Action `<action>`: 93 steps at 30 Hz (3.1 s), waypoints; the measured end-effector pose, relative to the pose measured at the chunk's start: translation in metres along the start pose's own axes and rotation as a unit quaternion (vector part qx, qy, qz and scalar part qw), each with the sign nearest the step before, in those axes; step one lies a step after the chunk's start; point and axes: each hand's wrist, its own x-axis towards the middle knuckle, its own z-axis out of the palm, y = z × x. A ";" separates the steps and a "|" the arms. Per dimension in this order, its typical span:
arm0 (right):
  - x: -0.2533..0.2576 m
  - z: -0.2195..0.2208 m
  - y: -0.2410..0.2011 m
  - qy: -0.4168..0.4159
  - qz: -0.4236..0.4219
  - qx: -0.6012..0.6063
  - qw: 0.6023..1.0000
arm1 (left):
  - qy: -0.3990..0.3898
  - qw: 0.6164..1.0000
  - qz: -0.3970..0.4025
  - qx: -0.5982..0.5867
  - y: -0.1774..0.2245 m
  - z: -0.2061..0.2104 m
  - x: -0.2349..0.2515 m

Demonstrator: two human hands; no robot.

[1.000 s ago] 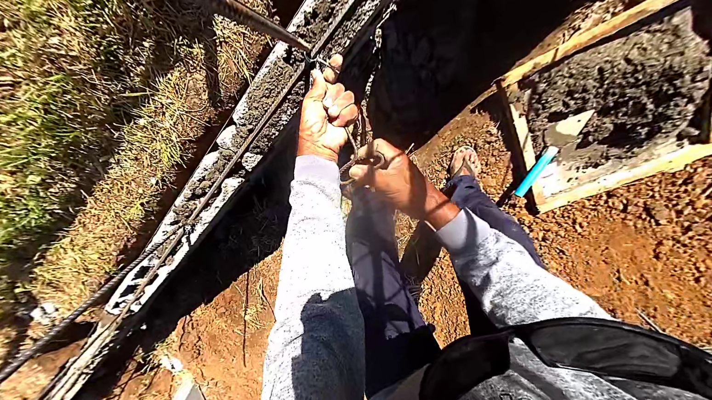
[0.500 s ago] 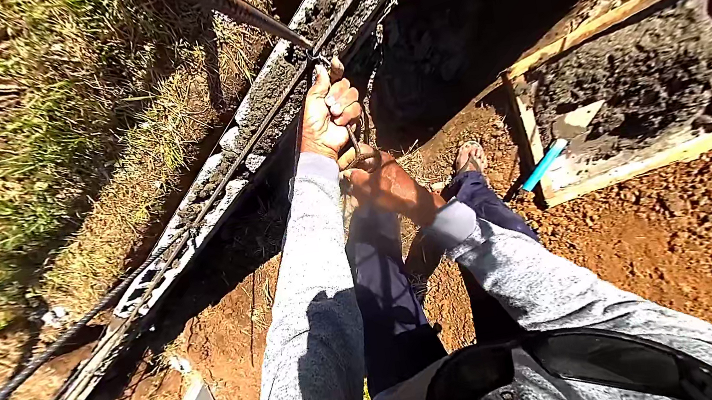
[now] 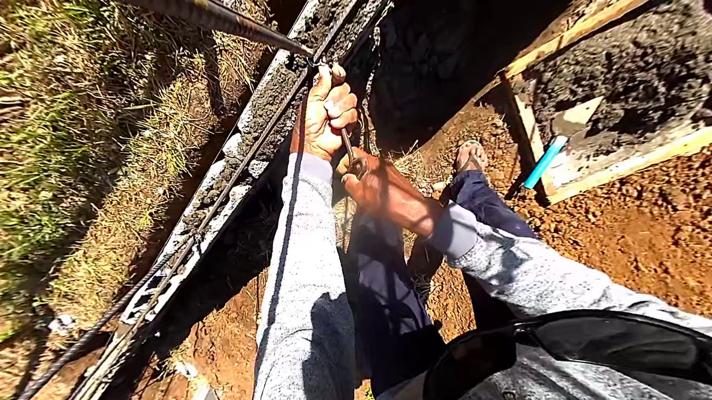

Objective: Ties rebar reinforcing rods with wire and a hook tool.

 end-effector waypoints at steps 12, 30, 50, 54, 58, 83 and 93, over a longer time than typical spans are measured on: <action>-0.003 -0.010 -0.017 -0.026 -0.009 0.018 0.999 | 0.288 0.844 0.018 0.452 0.015 0.044 -0.037; 0.004 -0.017 0.030 -0.036 -0.088 -0.021 0.995 | 0.479 0.359 0.054 0.799 0.032 0.066 -0.017; 0.006 -0.026 0.052 -0.041 -0.072 0.009 0.997 | 0.487 0.366 0.041 0.792 0.032 0.067 -0.014; 0.012 -0.025 0.075 -0.021 -0.126 0.027 0.991 | 0.481 0.376 0.033 0.791 0.035 0.066 -0.016; 0.022 -0.026 0.075 -0.037 -0.143 -0.015 0.989 | 0.489 0.368 0.025 0.791 0.034 0.070 -0.014; 0.061 -0.172 0.055 -0.074 -0.062 -0.404 0.910 | 0.488 0.364 0.029 0.793 0.031 0.073 -0.014; 0.075 -0.180 0.077 -0.021 -0.012 0.446 0.895 | 0.497 0.364 0.021 0.788 0.035 0.069 -0.013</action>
